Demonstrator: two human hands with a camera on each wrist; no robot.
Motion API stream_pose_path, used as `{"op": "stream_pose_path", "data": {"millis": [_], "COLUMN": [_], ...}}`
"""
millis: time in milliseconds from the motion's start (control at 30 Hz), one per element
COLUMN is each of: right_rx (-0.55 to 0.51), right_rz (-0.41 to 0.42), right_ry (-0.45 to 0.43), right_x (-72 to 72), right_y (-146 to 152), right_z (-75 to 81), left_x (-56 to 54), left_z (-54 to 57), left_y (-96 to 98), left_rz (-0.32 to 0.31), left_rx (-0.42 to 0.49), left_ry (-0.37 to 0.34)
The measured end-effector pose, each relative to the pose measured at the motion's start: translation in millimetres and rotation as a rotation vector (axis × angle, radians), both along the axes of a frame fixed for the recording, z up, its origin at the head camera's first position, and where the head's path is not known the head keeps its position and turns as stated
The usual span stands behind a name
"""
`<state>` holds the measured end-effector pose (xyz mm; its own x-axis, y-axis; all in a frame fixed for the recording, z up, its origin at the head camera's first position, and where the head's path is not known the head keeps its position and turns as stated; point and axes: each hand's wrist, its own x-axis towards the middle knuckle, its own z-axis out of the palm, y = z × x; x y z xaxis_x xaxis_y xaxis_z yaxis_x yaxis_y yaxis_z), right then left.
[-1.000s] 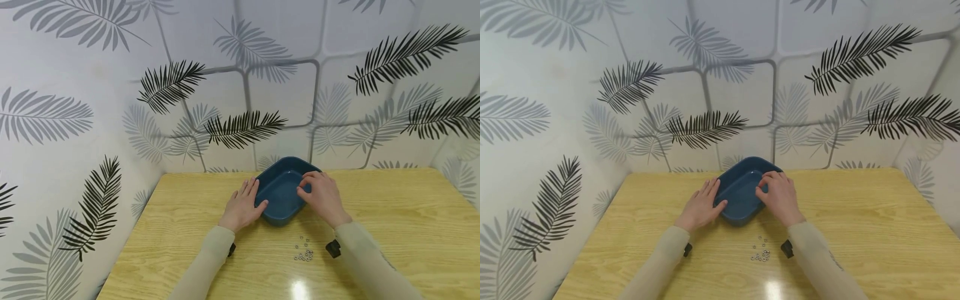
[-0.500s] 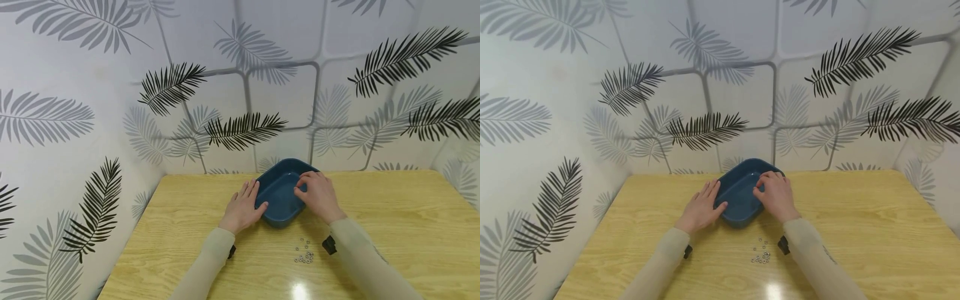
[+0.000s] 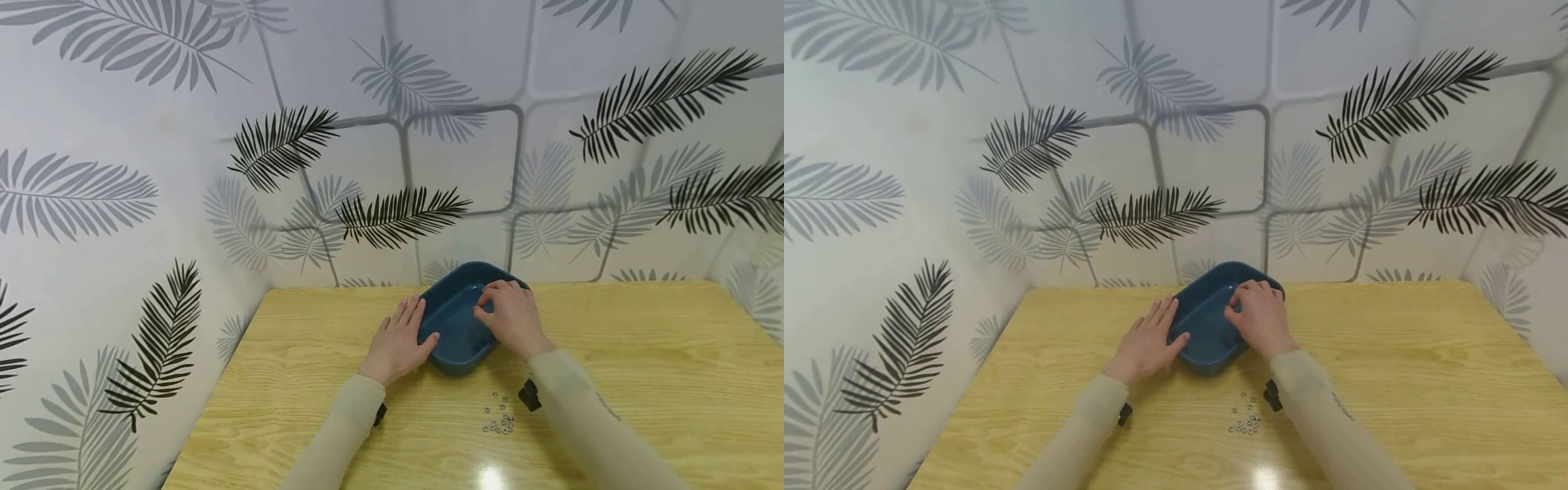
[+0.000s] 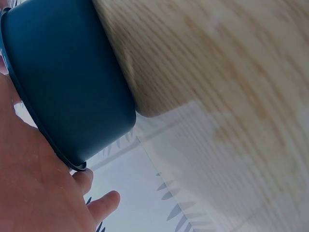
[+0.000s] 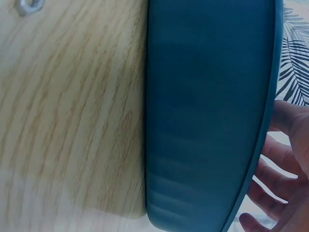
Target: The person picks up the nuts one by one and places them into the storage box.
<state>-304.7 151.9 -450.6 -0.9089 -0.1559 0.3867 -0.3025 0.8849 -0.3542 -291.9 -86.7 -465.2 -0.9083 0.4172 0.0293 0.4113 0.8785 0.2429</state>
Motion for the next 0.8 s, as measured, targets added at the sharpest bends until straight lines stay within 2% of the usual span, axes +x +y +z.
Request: {"op": "stream_pose_path", "data": {"millis": [500,633,800], "right_rx": [0.077,0.086,0.104], "right_rz": [0.012,0.014,0.019], "right_ry": [-0.067,-0.107,-0.135], "right_x": [-11.4,-14.6,-14.4], "right_y": [-8.2,-9.9,-11.3], "right_z": [-4.9,-6.3,-9.2], "left_x": [-3.2,-3.6,-3.7], "left_z": [-2.8,-3.4,-5.7], "left_y": [-0.9,-1.0,-1.0], "left_rz": [0.001,0.003,0.001], "left_rx": [-0.005,-0.008,-0.009], "left_ry": [0.015,0.017,0.01]}}
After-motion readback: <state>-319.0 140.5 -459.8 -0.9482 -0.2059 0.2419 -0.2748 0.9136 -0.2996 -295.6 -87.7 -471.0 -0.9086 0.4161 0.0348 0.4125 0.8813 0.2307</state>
